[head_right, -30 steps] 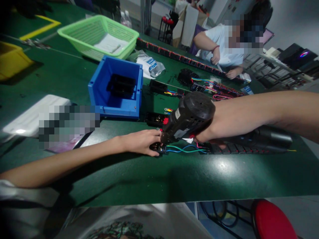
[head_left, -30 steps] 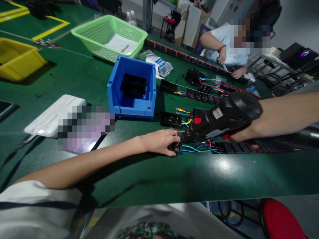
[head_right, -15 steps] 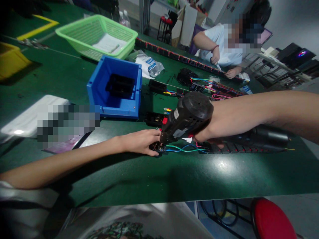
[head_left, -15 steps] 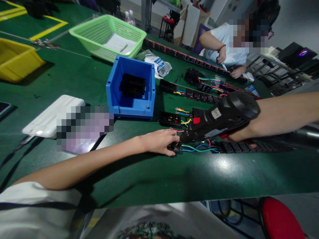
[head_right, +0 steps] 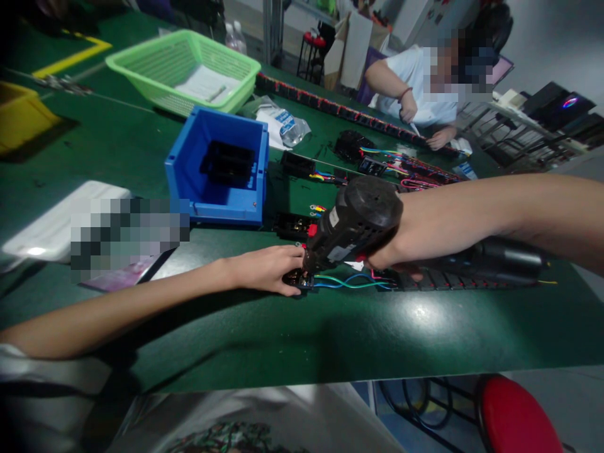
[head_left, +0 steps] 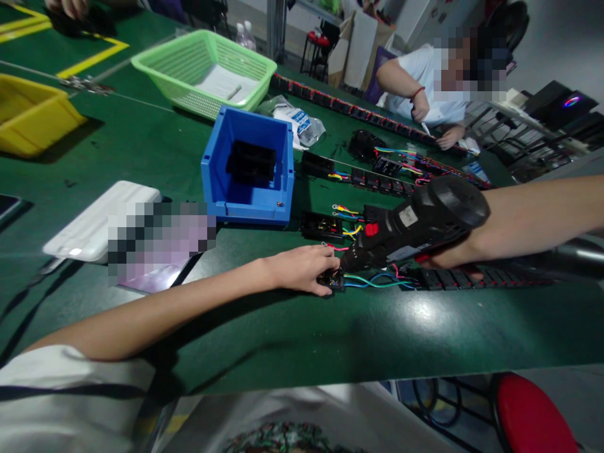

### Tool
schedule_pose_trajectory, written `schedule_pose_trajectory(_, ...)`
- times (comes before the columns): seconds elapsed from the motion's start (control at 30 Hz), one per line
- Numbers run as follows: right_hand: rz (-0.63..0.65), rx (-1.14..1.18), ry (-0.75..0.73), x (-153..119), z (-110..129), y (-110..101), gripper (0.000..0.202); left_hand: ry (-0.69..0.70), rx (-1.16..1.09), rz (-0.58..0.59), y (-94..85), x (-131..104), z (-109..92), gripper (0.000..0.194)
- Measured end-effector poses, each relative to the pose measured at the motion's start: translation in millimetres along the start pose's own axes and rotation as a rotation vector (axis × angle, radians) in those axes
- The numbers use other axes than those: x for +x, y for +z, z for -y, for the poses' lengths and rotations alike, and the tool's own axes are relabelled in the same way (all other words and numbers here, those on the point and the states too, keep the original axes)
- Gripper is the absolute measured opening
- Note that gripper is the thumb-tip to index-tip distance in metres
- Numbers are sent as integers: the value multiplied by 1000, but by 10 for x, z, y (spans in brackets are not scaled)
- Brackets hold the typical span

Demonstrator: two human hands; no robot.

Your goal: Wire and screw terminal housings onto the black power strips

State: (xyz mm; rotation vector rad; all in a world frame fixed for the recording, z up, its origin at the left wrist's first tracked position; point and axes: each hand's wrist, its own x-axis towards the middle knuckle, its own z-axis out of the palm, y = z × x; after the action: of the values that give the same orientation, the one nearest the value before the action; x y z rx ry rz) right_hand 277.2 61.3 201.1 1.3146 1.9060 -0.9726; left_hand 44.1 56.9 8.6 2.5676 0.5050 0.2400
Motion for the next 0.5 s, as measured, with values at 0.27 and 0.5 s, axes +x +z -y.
schedule_pose_trajectory(0.27,-93,60,-412,2,55,-207,27,1,-3,-9,14,-16,8,35)
schedule_pose_trajectory(0.5,-887,16,-291,-46,-116,276,33,9,-8,0,-5,-16,-4,33)
